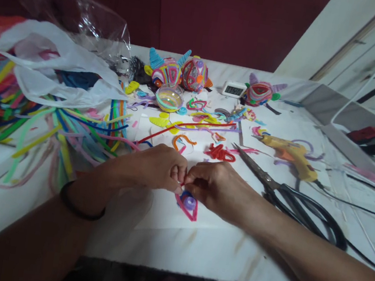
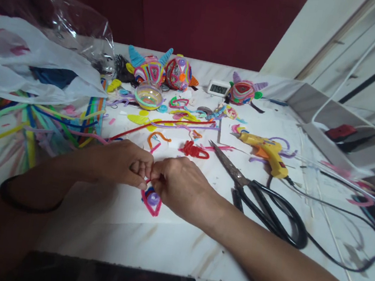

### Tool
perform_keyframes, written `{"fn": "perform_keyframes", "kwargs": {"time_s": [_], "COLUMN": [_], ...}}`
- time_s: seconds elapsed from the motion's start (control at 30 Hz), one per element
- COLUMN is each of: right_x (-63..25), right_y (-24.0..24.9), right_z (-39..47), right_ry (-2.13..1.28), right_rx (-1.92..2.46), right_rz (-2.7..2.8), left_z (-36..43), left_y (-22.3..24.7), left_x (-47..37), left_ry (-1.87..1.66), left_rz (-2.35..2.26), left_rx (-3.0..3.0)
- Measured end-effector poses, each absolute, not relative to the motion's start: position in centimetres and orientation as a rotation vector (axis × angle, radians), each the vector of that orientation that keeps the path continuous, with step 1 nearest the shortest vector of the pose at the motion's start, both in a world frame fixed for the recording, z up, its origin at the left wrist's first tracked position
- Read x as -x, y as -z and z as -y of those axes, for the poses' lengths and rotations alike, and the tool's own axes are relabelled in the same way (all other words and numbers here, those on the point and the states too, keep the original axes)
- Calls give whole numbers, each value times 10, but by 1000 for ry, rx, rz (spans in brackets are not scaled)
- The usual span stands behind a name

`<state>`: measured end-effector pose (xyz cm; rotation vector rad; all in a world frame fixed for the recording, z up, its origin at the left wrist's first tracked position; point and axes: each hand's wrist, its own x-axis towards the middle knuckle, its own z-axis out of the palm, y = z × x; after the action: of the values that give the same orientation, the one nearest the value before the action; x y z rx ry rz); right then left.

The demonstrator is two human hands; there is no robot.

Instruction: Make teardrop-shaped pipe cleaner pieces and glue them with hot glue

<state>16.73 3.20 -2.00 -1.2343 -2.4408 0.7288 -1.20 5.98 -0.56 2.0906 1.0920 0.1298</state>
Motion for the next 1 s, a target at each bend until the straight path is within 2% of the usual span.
{"fn": "perform_keyframes", "kwargs": {"time_s": [1.0], "right_x": [-180], "right_y": [18], "right_z": [-36], "right_ry": [-823], "right_rx": [1212], "right_rz": [2496], "left_z": [-63], "left_y": [11], "left_x": [10], "left_ry": [-94], "left_rz": [-983], "left_rx": [-2132]}}
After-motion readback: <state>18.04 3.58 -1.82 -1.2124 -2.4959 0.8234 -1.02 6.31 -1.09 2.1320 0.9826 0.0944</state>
